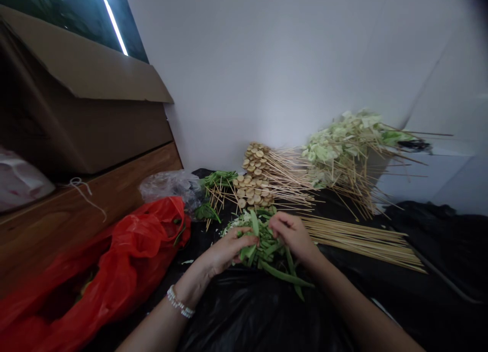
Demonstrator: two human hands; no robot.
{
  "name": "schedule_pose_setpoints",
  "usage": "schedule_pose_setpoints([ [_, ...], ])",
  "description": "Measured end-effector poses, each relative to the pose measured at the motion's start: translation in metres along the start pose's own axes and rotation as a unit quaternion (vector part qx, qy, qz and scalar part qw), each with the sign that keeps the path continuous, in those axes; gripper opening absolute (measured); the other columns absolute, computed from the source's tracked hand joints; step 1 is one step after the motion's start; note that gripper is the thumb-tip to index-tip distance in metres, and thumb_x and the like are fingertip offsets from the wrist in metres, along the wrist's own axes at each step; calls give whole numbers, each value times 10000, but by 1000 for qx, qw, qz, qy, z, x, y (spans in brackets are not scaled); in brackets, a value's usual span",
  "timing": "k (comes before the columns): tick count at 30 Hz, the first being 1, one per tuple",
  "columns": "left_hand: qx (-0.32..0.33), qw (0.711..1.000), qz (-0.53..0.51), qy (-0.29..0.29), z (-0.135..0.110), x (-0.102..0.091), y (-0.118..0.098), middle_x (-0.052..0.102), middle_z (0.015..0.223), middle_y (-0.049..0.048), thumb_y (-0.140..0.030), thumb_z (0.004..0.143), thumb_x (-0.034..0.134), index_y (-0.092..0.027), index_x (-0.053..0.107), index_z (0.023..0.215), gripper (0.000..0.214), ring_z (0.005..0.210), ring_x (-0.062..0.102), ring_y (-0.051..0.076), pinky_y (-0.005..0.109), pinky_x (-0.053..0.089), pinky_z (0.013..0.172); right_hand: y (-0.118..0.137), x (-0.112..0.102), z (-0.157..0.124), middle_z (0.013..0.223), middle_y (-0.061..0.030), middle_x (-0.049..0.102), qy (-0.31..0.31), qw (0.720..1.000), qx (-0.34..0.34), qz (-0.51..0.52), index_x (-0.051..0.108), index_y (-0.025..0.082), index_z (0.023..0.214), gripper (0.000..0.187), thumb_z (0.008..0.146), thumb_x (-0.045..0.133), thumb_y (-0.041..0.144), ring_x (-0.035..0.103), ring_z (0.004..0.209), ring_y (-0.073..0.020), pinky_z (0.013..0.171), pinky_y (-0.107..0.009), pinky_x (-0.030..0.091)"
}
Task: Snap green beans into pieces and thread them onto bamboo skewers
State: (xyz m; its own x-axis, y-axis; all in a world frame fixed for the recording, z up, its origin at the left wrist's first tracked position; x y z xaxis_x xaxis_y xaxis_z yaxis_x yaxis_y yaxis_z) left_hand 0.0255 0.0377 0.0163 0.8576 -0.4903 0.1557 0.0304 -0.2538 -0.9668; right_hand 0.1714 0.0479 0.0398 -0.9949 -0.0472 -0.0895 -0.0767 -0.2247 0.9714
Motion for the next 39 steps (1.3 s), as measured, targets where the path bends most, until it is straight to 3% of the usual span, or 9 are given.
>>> schedule_pose_setpoints([
  [4, -4, 1000, -10, 16, -1, 4, -1, 467, 514, -26, -256, 682, 672, -150, 624, 623, 131, 365, 284, 45, 201, 133, 341, -16, -51, 9, 648, 42, 619, -190, 972, 46, 131, 506, 223, 1106, 516, 749, 594, 585, 429, 401, -86, 363, -185, 246],
  [7, -14, 999, 31, 22, -1, 5, 1, 430, 458, -35, -239, 684, 629, -136, 680, 689, 115, 362, 294, 60, 200, 141, 343, -16, -33, 9, 666, 45, 630, -98, 985, 80, 117, 422, 226, 1240, 651, 744, 615, 600, 429, 389, -81, 352, -177, 236],
  [10, -17, 997, 73, 18, 0, 3, 4, 444, 475, -42, -255, 697, 626, -135, 696, 753, 150, 371, 296, 61, 198, 142, 347, -4, 13, -2, 604, 51, 592, 87, 994, 56, 28, 557, 196, 1102, 459, 777, 637, 511, 406, 404, -69, 388, -187, 271],
  [12, -12, 995, 100, 12, 2, 2, 5, 462, 502, -41, -294, 723, 629, -140, 677, 734, 162, 376, 302, 58, 196, 151, 346, 4, 31, -9, 579, 48, 571, 126, 992, 14, -12, 610, 186, 935, 277, 799, 634, 427, 442, 455, -77, 436, -194, 312],
  [23, 68, 993, 89, 41, -2, 12, -2, 535, 511, -9, -424, 813, 609, -144, 615, 687, 307, 385, 350, 60, 204, 175, 374, 6, 28, -10, 492, 82, 544, 43, 989, 53, 129, 512, 214, 751, 171, 741, 641, 325, 360, 335, -57, 337, -177, 214],
  [29, 139, 981, -102, -84, 4, -19, -19, 421, 488, -64, -385, 769, 666, -165, 508, 624, 307, 379, 279, 36, 171, 164, 359, -6, 24, -9, 470, 79, 560, 1, 969, 85, 234, 447, 222, 705, 236, 701, 662, 318, 344, 321, -59, 328, -173, 190],
  [32, 171, 968, -123, -135, 5, -34, -23, 463, 535, -65, -412, 731, 723, -157, 570, 710, 298, 398, 310, 29, 149, 207, 374, -13, 24, -7, 565, 55, 625, 14, 958, 108, 264, 463, 219, 755, 319, 681, 716, 398, 417, 367, -61, 350, -168, 235],
  [36, 138, 983, -72, -94, 6, -20, -12, 617, 701, 3, -363, 582, 856, -132, 673, 933, 458, 592, 545, 96, 180, 416, 536, -11, 41, -12, 641, 36, 656, 86, 961, 103, 244, 483, 209, 828, 359, 725, 706, 471, 464, 402, -56, 379, -162, 280],
  [39, 119, 985, -84, -96, 6, -19, -8, 581, 654, -15, -371, 607, 846, -125, 663, 843, 388, 548, 512, 74, 154, 384, 482, -7, 46, -14, 598, 37, 638, 129, 974, 93, 161, 499, 202, 826, 356, 762, 657, 514, 445, 373, -60, 362, -169, 269],
])
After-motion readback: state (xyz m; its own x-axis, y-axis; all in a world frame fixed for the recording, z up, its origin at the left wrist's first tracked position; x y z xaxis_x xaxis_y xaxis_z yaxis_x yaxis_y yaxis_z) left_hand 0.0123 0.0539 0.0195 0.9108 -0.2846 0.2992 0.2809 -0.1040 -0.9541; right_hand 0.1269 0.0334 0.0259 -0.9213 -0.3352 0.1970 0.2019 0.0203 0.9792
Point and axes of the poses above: each hand's wrist, its own z-axis towards the middle knuckle, its own x-axis out of the palm, y = z × x, the point moved 8 cm from there along z, towards the middle knuckle
